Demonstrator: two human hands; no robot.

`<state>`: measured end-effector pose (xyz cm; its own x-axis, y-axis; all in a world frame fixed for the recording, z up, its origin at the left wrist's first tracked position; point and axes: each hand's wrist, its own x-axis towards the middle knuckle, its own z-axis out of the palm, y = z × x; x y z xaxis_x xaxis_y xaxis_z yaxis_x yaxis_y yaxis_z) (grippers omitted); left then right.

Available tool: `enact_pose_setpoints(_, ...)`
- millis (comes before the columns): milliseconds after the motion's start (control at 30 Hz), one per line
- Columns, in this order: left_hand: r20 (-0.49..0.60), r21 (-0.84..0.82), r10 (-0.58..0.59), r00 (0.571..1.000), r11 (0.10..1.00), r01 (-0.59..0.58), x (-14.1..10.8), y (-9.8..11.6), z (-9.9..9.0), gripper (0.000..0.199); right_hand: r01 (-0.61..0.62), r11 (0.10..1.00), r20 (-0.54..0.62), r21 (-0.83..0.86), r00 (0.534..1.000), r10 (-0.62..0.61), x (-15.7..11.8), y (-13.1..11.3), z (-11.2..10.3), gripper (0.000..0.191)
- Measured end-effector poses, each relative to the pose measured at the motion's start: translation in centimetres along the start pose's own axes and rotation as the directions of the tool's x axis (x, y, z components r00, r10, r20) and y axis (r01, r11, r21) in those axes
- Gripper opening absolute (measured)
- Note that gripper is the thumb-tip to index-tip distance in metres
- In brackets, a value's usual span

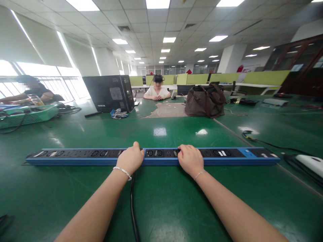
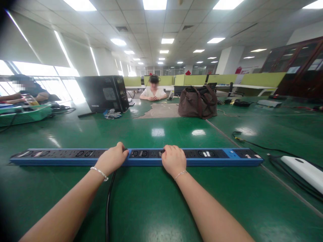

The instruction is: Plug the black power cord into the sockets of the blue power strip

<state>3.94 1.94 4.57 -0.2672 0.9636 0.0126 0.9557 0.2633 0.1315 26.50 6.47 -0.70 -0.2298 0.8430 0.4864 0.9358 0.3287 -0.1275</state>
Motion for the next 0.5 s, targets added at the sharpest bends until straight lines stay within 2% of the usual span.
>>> enact_pose_setpoints(500, -0.043, 0.070, -0.020, 0.999, 0.997, 0.023, -0.22, 0.28, -0.48, 0.036, 0.027, 1.000, -0.019, -0.004, 0.999, -0.028, -0.06, 0.07, -0.13, 0.023)
